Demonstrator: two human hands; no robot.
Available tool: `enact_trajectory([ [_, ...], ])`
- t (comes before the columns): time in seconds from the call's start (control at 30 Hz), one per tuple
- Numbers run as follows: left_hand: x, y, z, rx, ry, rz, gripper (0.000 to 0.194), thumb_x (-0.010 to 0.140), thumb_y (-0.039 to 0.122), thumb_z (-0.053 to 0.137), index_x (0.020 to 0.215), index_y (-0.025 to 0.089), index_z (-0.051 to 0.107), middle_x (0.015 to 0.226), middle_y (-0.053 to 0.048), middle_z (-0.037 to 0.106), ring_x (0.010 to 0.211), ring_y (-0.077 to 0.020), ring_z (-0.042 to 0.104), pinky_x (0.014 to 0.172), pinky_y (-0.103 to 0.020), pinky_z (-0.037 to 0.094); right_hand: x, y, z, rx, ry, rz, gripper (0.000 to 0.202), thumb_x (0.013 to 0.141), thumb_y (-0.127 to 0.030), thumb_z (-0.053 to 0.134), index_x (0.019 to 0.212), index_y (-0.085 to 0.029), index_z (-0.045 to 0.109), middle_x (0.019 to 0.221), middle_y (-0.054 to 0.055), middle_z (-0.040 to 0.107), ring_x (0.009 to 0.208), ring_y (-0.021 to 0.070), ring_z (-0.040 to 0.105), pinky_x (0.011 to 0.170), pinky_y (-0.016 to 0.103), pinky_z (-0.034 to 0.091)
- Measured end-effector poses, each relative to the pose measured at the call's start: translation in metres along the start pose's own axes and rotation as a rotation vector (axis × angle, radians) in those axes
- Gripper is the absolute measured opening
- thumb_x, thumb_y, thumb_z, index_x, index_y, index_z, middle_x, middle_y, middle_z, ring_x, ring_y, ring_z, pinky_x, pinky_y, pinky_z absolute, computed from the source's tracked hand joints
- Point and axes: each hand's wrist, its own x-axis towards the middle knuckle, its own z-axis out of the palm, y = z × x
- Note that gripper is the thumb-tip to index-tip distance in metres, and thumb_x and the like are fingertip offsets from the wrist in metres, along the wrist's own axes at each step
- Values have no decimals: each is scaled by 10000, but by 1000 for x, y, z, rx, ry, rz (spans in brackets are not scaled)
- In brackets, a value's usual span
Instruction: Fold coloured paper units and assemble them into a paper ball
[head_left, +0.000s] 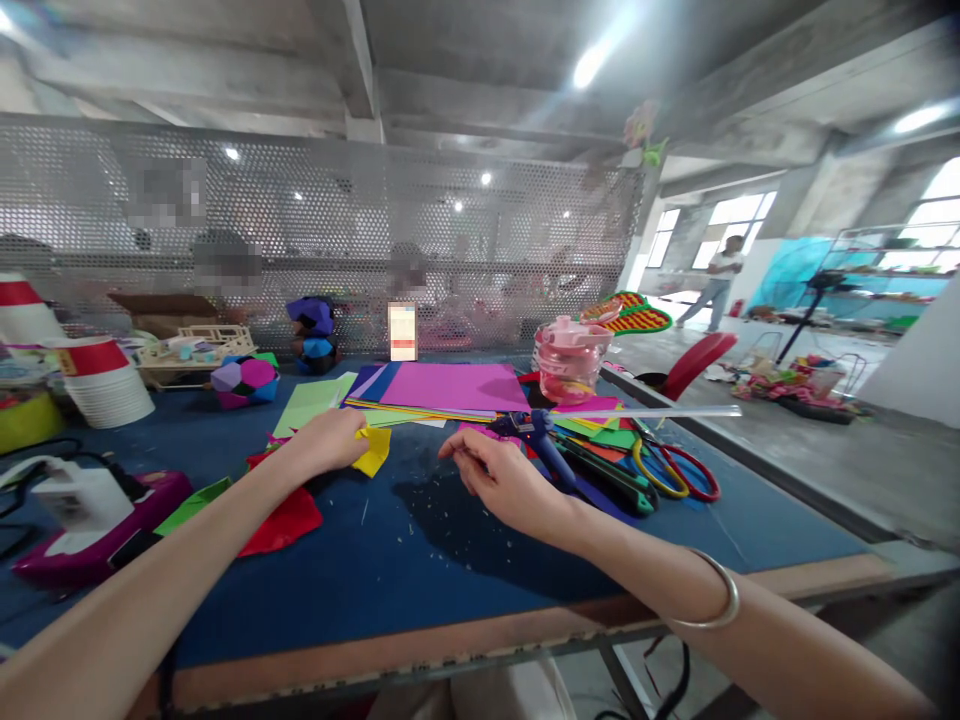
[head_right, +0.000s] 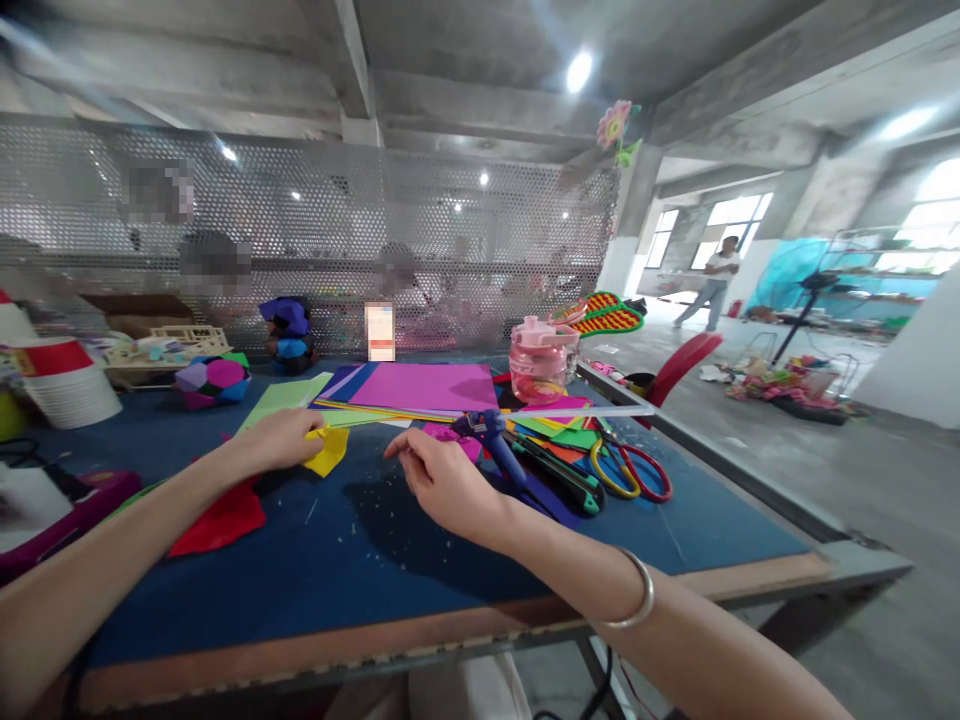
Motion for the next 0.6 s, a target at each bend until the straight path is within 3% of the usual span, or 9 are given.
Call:
enact_trajectory([
  [0.1,-6,11,-3,-82,54,57,203,805,239,483,862,177,668,926,-103,718,834,-264,652,691,-325,428,2,3,0,36,9,-27,293,909,-49,391,1081,-165,598,780,7,661,690,121,603,653,224,424],
  [0.23,-35,47,0,-545,248,240,207,875,264,451,952,178,622,950,-78,706,879,-223,646,759,-300,460,2,7,0,37,52,-5,274,845,-49,464,1039,-174,613,946,47,683,849,162,630,756,269,462],
  [0.4,-75,93,13,-775,136,422,143,894,177,436,938,175,573,818,-23,636,732,-155,587,671,-242,428,5,12,-3,61,83,49,193,895,-170,459,1012,-188,611,937,47,661,822,178,592,735,298,453],
  [0.6,-75,90,18,-777,142,442,143,869,112,443,939,177,549,850,-28,625,775,-167,583,715,-261,422,4,10,-3,155,114,102,192,947,-238,393,905,-192,574,754,0,550,669,141,491,623,266,400],
])
